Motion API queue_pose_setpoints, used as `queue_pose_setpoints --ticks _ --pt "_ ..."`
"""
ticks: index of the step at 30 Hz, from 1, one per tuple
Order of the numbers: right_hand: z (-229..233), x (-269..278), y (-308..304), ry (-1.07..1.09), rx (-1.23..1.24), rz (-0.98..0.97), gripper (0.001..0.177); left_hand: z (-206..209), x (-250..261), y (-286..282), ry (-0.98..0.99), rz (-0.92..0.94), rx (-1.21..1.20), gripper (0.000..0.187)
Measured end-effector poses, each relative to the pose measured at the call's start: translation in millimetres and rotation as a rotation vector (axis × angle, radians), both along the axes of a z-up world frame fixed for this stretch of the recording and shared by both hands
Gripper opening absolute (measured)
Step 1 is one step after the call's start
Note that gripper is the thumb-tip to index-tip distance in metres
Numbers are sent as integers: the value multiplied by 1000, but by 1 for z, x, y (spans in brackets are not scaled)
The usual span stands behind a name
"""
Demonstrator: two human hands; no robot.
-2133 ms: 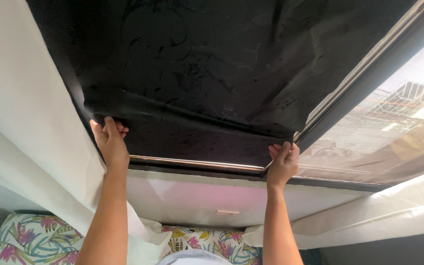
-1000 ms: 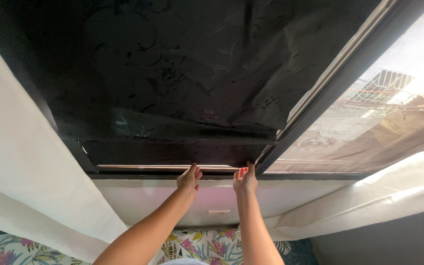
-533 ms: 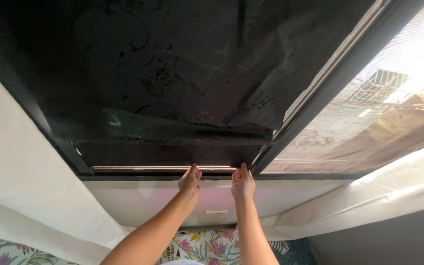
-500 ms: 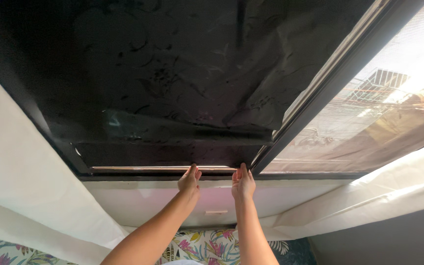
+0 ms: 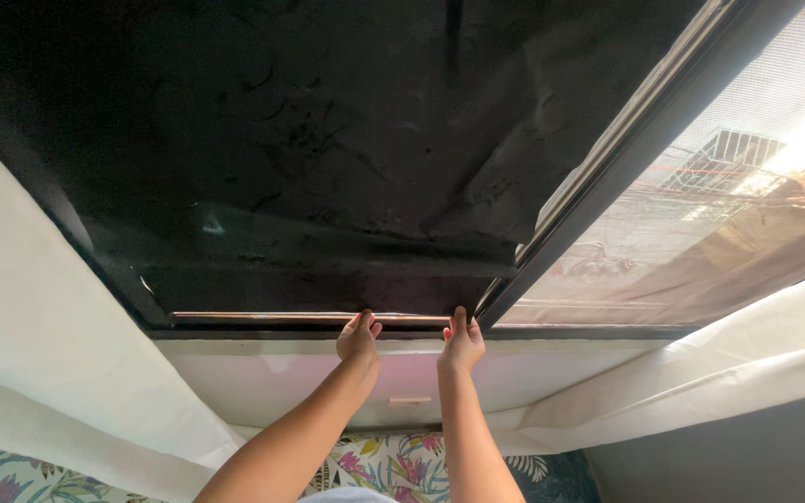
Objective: The person installs a dark patterned curtain onto a window by sliding its top edge into a horizontal track and smoothing the fabric downward. The person repeatedly adjusts the curtain's position and presses it flat against the window frame.
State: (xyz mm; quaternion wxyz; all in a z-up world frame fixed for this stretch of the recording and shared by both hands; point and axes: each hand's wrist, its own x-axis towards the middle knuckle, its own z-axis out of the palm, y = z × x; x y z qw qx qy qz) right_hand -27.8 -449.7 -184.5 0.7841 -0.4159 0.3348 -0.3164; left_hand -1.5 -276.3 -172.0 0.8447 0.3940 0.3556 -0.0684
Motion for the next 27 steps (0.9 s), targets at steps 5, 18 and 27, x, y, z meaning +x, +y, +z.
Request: queue_pose_setpoints --ticks 5,18,27 --pt "-13 5 -1 -29 44 -11 20 -14 3 0 -4 -12 23 36" --pt "-15 2 -1 53 217 -31 29 -12 -12 3 -22 70 134 44" --pt "21 -21 22 42 -190 -29 50 12 1 87 -392 448 479 58"
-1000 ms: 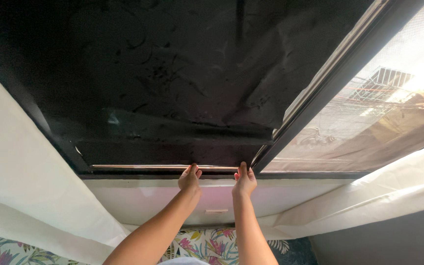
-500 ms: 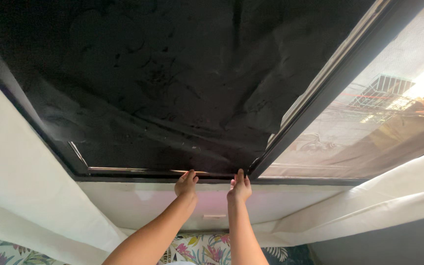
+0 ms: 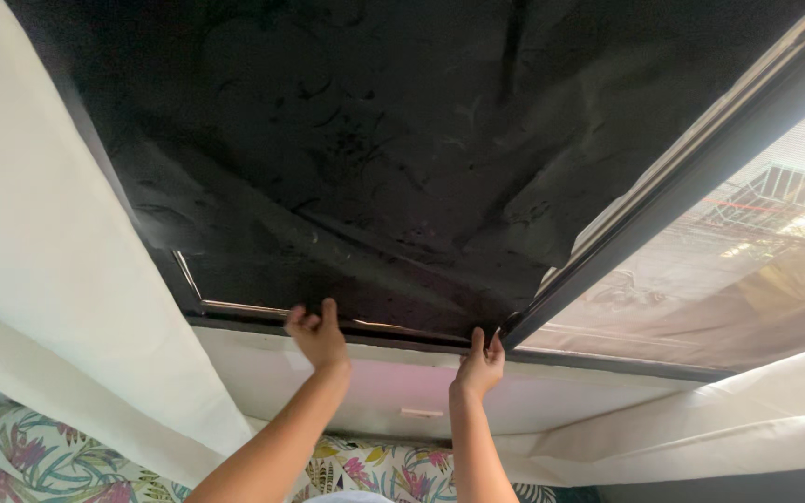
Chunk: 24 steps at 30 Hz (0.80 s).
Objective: The person installs a dark patterned curtain onto a window by sliding its top edge into a horizontal track and smoothing the fabric downward. The person repeatedly adjusts the curtain's position and presses it flat against the window frame.
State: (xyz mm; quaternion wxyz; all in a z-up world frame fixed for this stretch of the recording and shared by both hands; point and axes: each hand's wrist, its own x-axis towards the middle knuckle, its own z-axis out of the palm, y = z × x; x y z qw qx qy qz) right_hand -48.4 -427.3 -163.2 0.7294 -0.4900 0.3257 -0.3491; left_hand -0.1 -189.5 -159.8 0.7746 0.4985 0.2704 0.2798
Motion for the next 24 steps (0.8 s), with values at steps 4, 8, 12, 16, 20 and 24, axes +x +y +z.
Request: queue_pose_setpoints --ticks 4,8,12,16,20,24 --pt "48 -24 23 7 -811 -247 51 58 -13 61 -149 72 426 63" --pt "109 -31 23 -142 -731 -79 56 119 -23 104 -315 83 528 61" --pt "156 -40 22 -114 -727 43 57 145 -16 136 -324 174 641 69" --pt "190 -49 20 -2 -819 143 59 139 5 163 -378 177 656 61" --pt "212 -56 16 158 -1003 187 64 124 20 180 -421 134 610 38" --pt "226 -58 16 195 -1018 207 65 118 27 194 -395 177 557 24"
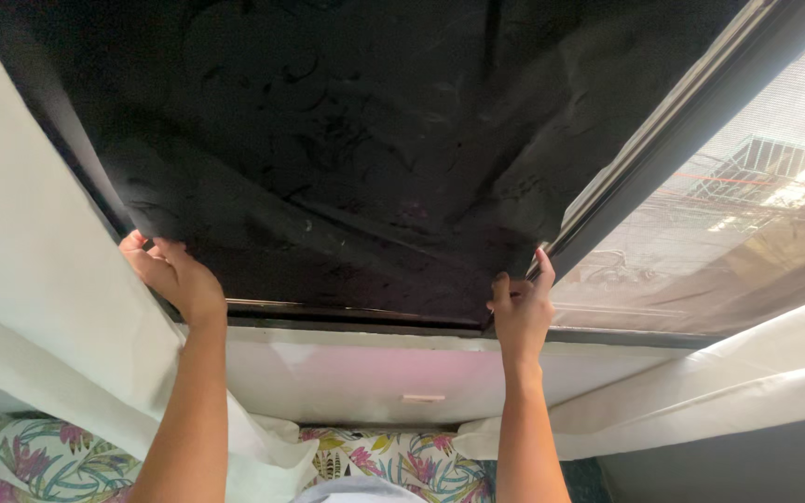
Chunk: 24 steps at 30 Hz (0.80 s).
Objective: The person installs a dark patterned curtain onto a window by sliding its top edge into a horizontal track and smoothing the fabric downward. The person repeatedly adjusts the curtain's position and presses it flat against the window frame.
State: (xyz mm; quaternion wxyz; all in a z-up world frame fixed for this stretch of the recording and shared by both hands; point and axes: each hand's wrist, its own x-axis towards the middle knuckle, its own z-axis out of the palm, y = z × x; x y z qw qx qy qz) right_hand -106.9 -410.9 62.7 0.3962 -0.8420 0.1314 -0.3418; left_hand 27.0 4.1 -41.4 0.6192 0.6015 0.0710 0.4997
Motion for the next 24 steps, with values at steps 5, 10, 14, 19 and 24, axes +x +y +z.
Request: queue_pose_setpoints --ticks 5,10,14,19,24 --pt "18 5 4 -163 115 64 67 0 -1 5 1 -9 -3 22" --pt "31 14 -9 -137 185 54 55 3 -5 2 -27 -62 -40 24" --pt "21 13 -21 14 248 71 39 11 -8 -1 -80 -119 -99 23" --pt "-4 12 -25 126 277 74 29 18 -14 -6 -106 -125 -114 20" --pt "-19 22 -26 -89 333 117 24 23 -14 -8 -105 -110 -108 18"
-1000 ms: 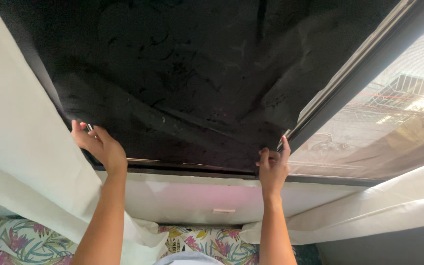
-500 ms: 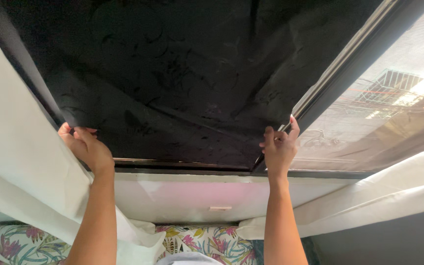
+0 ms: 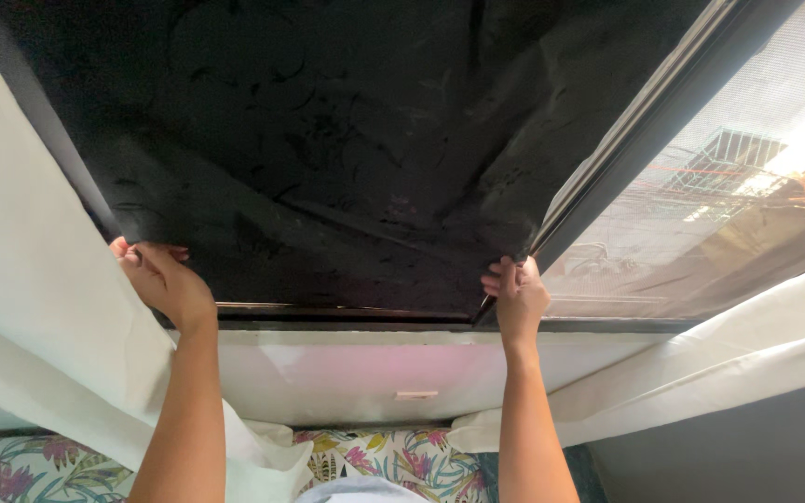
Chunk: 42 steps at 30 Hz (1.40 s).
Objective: The person installs a dark patterned curtain onto a window by sliding its top edge into a horizontal track and smoothing the fabric downward. The person repeatedly adjusts the curtain's position and presses it flat against the window frame.
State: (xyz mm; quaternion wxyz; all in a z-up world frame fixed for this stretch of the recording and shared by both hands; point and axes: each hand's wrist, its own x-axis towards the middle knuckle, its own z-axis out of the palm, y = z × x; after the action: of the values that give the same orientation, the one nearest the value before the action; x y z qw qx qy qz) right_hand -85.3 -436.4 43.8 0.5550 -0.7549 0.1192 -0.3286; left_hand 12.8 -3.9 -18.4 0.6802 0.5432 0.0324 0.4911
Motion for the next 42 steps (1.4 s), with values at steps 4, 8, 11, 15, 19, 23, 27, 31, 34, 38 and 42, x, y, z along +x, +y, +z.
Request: queue_pose_setpoints --ticks 4,8,11,15,19,23,27,31,34,38,42 --pt "-7 2 4 -80 -129 -86 25 2 4 -1 16 61 36 18" --pt "-10 4 7 -123 -165 -172 25 4 6 1 -3 117 62 15" --pt "-9 6 7 -125 -154 -187 25 7 8 0 23 117 43 13" --pt "-7 7 7 -117 -146 -178 25 8 8 0 17 133 30 12" --pt "-8 6 7 -146 -120 -175 25 5 11 1 18 128 32 14" --pt "-24 0 7 -186 -215 -227 27 0 13 4 -40 119 63 13" --pt "-69 -8 19 -309 -113 -210 40 -7 1 -1 -21 54 152 30" --pt "-120 -11 31 -103 -182 -202 30 -14 -16 3 70 35 215 35" --pt "-141 -10 37 -18 -361 -185 35 -18 -22 6 77 137 348 28" --pt "-158 -9 47 18 -427 -194 55 -19 -22 15 137 192 335 22" --pt "-170 -7 51 25 -547 -199 78 -12 -23 31 228 280 490 21"
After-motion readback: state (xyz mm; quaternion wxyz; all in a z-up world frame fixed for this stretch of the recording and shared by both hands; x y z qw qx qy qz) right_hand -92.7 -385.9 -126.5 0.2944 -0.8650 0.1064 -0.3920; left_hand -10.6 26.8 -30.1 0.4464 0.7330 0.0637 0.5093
